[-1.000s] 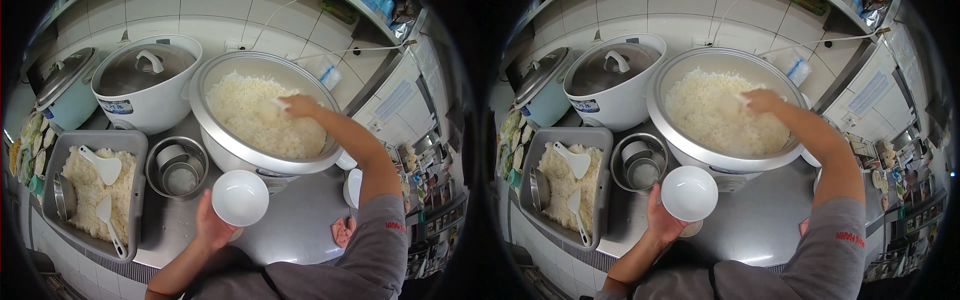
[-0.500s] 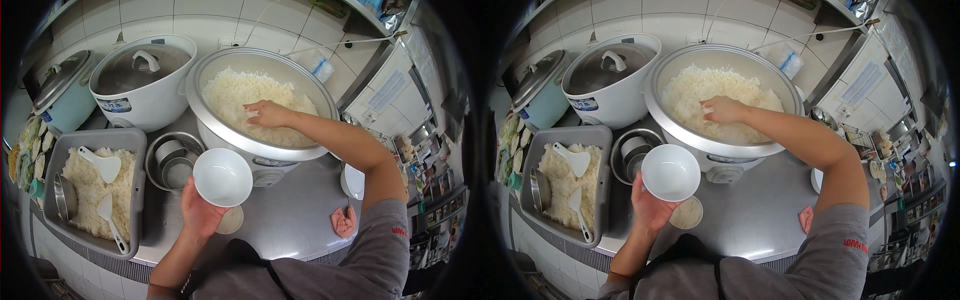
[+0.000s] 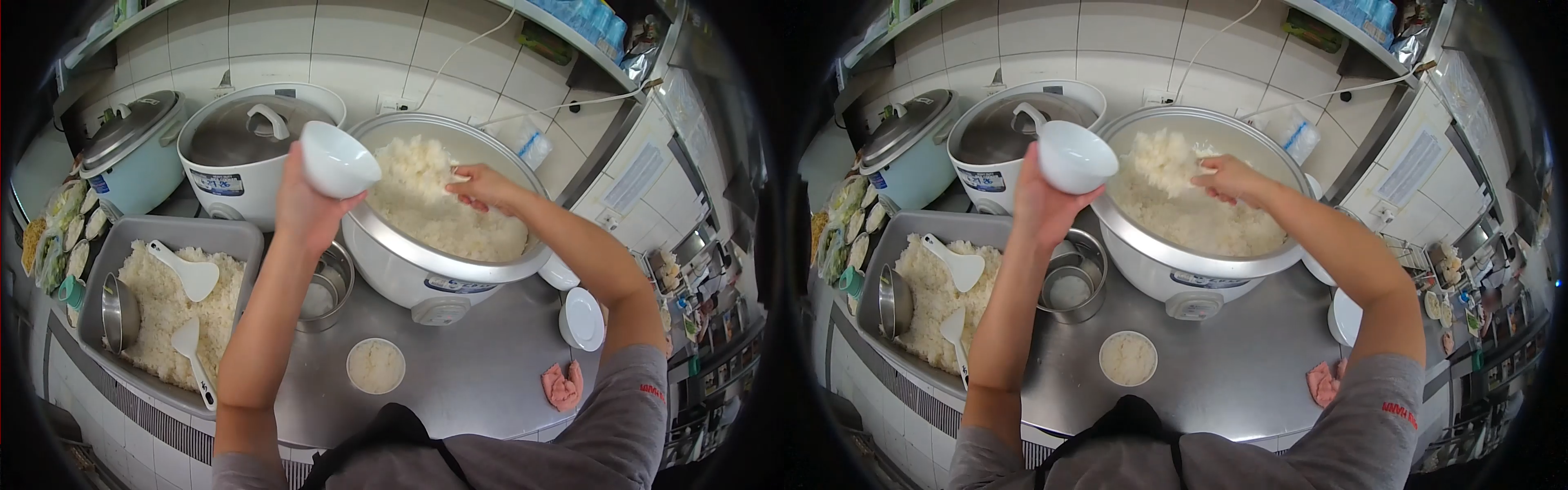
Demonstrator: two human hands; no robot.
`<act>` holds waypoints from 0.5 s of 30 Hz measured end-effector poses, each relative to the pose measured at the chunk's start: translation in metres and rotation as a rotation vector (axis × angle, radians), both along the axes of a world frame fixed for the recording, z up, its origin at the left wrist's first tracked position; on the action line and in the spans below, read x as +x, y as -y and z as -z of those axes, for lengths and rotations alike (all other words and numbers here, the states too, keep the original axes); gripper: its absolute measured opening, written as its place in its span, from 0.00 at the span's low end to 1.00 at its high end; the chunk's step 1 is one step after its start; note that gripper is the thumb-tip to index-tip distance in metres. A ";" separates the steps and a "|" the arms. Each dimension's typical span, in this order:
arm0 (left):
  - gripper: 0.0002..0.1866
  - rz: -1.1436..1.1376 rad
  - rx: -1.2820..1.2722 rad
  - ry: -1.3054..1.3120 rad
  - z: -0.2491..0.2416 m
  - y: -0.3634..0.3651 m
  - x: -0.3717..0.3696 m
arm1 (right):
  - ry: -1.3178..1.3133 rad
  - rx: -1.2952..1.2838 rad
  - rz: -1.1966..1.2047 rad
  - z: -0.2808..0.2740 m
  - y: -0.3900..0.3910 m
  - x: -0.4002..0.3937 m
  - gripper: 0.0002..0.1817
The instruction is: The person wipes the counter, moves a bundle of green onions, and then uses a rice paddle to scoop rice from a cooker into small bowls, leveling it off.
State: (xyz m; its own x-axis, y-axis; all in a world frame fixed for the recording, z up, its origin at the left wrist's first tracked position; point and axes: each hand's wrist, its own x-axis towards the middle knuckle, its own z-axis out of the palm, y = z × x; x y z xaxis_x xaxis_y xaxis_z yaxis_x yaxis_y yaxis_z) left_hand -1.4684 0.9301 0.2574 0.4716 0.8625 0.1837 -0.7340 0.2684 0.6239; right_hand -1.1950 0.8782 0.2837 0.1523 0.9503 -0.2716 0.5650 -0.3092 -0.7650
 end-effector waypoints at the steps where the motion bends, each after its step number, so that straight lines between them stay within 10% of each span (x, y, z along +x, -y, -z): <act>1: 0.31 0.000 0.007 0.003 -0.001 -0.007 0.013 | 0.072 0.044 0.013 -0.016 0.000 0.003 0.29; 6: 0.30 0.168 -0.184 -0.099 -0.005 -0.013 0.089 | 0.302 0.168 0.020 -0.068 0.000 0.004 0.29; 12: 0.31 0.114 -0.186 -0.101 -0.005 -0.005 0.117 | 1.407 0.690 -0.203 -0.066 0.031 -0.022 0.31; 15: 0.30 0.093 -0.085 -0.243 -0.009 -0.004 0.099 | 1.372 0.783 -0.146 -0.069 0.042 -0.018 0.32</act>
State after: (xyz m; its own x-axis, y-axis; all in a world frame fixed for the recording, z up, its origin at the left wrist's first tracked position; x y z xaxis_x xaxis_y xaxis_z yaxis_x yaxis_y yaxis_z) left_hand -1.3693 0.9341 0.2666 0.5711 0.8208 -0.0156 -0.5350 0.3865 0.7512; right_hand -1.2126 0.8362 0.3522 -0.2420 0.8112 0.5324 0.9195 0.0166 0.3927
